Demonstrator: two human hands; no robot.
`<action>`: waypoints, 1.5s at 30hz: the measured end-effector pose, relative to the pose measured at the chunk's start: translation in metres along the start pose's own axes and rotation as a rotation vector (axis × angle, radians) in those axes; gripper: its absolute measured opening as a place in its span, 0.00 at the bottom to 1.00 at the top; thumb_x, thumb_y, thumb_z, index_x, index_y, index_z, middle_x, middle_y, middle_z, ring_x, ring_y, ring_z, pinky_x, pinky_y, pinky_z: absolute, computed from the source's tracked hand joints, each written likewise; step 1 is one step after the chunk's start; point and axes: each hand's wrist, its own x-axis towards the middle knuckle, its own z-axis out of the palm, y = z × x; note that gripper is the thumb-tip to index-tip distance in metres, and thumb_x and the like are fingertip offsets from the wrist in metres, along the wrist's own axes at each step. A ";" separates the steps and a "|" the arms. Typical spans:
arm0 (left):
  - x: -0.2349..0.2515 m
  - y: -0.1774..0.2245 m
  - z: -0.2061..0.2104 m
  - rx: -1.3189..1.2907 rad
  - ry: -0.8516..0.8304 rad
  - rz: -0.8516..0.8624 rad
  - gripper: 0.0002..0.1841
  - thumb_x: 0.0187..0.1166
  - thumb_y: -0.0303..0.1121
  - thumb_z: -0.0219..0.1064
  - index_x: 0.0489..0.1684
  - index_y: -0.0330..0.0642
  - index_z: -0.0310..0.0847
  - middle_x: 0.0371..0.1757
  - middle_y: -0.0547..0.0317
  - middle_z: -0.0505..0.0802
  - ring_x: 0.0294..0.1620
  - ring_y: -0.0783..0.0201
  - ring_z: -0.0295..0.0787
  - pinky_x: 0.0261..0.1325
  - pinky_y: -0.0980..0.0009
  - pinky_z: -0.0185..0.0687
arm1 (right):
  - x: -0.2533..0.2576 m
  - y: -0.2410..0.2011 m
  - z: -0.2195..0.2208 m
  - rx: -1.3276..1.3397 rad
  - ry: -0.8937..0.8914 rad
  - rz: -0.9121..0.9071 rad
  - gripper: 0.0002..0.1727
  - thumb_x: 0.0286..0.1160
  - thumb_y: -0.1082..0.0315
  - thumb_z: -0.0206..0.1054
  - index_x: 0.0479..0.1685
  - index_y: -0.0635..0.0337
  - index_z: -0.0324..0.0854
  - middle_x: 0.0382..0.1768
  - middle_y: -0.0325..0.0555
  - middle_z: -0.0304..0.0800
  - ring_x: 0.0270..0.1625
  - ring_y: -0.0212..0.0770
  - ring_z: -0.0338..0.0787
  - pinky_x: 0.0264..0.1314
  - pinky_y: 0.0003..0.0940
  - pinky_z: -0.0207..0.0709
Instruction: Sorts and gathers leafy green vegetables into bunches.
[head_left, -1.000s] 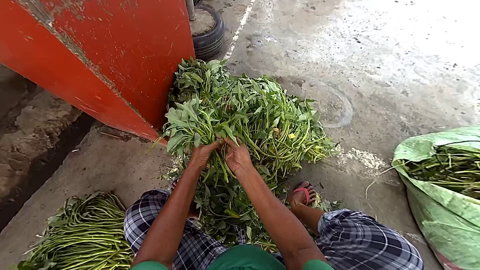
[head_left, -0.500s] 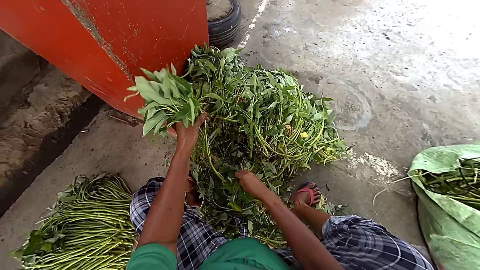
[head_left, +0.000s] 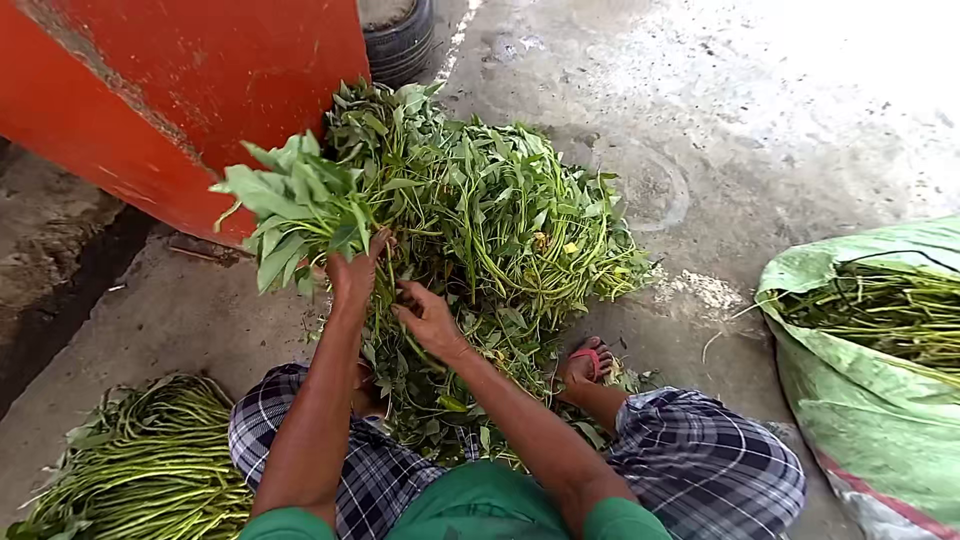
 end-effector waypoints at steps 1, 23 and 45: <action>-0.001 0.002 -0.001 -0.021 0.016 -0.004 0.17 0.77 0.27 0.74 0.59 0.32 0.78 0.38 0.54 0.95 0.37 0.63 0.94 0.48 0.67 0.92 | -0.002 0.001 0.004 0.018 -0.006 0.028 0.24 0.82 0.67 0.66 0.74 0.67 0.77 0.51 0.56 0.91 0.44 0.41 0.91 0.53 0.38 0.85; 0.010 0.008 -0.029 -0.161 0.233 0.010 0.24 0.76 0.25 0.74 0.68 0.36 0.69 0.42 0.55 0.94 0.38 0.62 0.94 0.44 0.67 0.93 | -0.055 0.001 -0.023 -0.359 0.007 -0.316 0.21 0.88 0.63 0.60 0.31 0.73 0.86 0.31 0.57 0.87 0.37 0.46 0.88 0.46 0.37 0.83; 0.005 0.016 -0.006 -0.518 0.159 -0.406 0.06 0.86 0.33 0.65 0.48 0.41 0.77 0.22 0.59 0.85 0.23 0.58 0.89 0.42 0.52 0.95 | 0.106 0.034 -0.120 -0.618 0.419 0.330 0.21 0.84 0.57 0.68 0.64 0.64 0.86 0.65 0.64 0.84 0.65 0.63 0.86 0.66 0.64 0.78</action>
